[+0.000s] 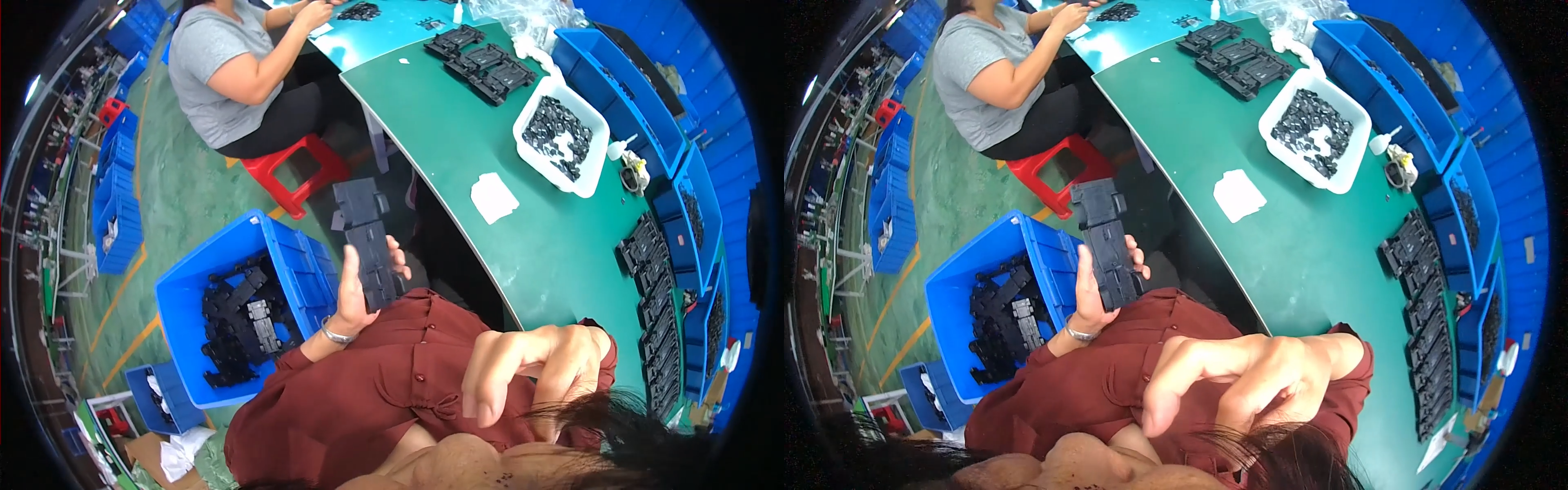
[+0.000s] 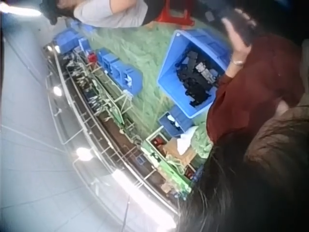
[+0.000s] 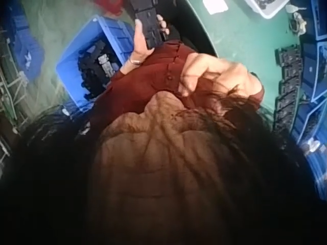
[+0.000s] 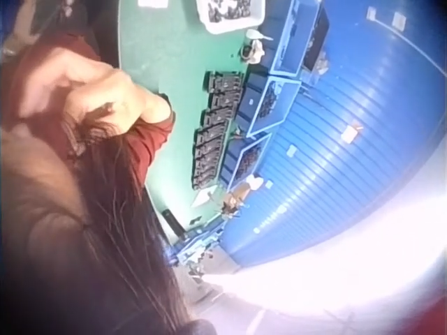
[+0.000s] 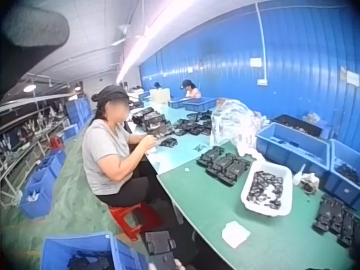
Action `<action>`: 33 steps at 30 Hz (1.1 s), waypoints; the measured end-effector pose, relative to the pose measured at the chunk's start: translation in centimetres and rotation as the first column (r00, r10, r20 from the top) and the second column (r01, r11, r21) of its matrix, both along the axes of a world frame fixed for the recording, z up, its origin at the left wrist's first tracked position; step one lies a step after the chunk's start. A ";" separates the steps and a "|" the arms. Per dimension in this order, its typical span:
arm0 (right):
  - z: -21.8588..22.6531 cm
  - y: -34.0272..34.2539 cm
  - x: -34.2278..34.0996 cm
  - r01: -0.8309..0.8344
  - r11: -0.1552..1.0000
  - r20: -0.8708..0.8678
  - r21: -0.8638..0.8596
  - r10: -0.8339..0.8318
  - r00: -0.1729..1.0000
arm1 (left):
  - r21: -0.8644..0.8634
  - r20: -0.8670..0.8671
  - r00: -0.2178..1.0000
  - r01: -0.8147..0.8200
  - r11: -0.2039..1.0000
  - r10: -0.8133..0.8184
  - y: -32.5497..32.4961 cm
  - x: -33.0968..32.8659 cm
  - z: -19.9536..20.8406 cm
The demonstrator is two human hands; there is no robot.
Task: Assembling components of a toy car chassis at a factory workbench.
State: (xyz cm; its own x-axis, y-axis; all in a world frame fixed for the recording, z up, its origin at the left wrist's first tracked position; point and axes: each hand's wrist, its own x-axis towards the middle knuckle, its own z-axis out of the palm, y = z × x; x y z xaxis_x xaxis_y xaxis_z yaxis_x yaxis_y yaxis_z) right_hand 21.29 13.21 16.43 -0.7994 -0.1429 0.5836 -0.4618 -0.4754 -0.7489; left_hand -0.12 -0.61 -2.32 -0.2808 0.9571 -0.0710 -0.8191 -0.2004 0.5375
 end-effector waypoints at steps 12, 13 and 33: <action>1.1 0.1 0.5 -0.040 0.991 0.022 -0.131 0.043 0.999 | -0.140 -0.508 0.850 -0.243 0.960 0.141 -0.4 1.2 -1.7; 1.0 0.2 0.5 -0.058 0.990 0.019 -0.130 0.061 0.998 | -0.197 -0.516 0.849 -0.243 0.950 0.110 -0.3 1.2 -2.1; -2.8 2.8 -2.6 0.024 0.953 0.497 0.303 -0.180 0.849 | -0.302 -0.307 0.937 -0.265 0.916 0.169 0.1 0.2 0.3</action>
